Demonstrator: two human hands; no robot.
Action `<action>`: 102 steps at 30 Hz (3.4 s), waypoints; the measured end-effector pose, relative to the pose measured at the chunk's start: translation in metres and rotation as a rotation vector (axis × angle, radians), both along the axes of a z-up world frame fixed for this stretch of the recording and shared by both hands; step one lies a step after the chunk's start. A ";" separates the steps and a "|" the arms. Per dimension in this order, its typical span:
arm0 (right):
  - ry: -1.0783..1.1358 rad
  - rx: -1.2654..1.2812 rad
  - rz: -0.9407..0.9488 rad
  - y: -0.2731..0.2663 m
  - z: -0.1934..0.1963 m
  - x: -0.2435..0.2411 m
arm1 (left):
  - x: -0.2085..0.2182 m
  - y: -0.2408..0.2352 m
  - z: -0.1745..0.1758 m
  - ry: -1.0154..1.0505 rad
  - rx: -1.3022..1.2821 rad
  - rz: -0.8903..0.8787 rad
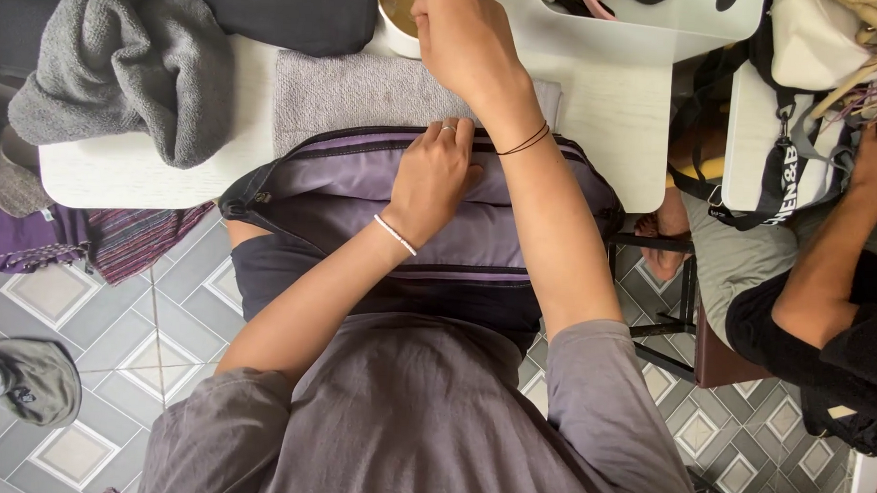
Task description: The person cleans the interior and exterior of a black bag with purple accents. They first wipe the inside lining with a small tool, then apply a balm from a round container to the exterior surface using a sponge applicator.
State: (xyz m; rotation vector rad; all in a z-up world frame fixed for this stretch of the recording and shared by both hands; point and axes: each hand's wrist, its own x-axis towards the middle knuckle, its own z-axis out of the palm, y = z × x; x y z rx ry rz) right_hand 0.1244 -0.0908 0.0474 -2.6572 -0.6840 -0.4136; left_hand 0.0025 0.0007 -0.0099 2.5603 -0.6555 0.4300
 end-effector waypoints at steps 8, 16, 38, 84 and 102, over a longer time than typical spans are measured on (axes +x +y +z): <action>0.053 0.271 0.037 -0.010 0.026 -0.017 | -0.001 0.005 0.010 0.050 -0.030 -0.049; 0.301 0.847 -0.209 -0.063 0.030 -0.154 | -0.004 0.008 0.016 0.102 -0.099 -0.089; 0.096 0.189 -0.701 -0.057 -0.005 -0.217 | -0.006 0.009 0.020 0.123 -0.067 -0.087; 0.137 0.276 -0.617 -0.036 -0.006 -0.216 | -0.037 0.139 0.062 0.027 0.085 0.144; 0.152 0.288 -0.459 0.013 -0.016 -0.210 | -0.016 0.201 0.026 0.346 -0.322 0.245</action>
